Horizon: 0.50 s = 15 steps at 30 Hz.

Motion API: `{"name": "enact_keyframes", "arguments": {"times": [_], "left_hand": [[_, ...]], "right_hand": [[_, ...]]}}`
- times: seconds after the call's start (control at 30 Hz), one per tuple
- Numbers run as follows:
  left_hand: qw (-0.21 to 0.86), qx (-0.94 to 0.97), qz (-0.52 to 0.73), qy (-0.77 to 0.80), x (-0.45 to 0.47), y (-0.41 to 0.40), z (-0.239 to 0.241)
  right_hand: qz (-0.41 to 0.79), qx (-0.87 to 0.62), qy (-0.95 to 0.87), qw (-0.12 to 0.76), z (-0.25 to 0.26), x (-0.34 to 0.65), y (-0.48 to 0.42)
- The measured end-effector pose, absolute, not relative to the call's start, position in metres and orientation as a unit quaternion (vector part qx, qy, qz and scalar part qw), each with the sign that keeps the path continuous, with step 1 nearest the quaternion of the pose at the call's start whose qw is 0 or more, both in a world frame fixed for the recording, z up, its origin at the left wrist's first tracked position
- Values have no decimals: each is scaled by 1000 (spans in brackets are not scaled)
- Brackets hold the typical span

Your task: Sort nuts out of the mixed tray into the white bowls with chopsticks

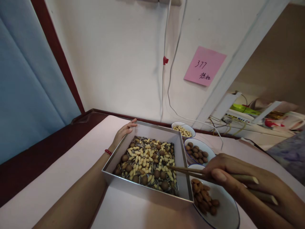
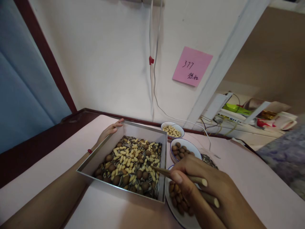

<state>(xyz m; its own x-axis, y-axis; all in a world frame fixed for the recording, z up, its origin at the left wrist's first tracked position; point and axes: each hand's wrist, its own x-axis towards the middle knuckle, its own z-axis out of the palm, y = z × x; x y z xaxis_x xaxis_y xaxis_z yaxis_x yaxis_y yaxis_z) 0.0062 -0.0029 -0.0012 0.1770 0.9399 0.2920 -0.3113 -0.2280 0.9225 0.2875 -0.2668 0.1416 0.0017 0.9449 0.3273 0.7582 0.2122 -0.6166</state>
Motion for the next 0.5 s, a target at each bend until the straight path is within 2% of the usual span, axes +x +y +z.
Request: {"name": "enact_keyframes", "arguments": {"times": [0.3,0.5], "left_hand": [[548,539,568,295,6,-2,-2],[551,535,569,294,7,-5,0]], "right_hand": [[211,-617,-707,274,132,279,-257],[236,-614,-685,314,132,279,-256]]}}
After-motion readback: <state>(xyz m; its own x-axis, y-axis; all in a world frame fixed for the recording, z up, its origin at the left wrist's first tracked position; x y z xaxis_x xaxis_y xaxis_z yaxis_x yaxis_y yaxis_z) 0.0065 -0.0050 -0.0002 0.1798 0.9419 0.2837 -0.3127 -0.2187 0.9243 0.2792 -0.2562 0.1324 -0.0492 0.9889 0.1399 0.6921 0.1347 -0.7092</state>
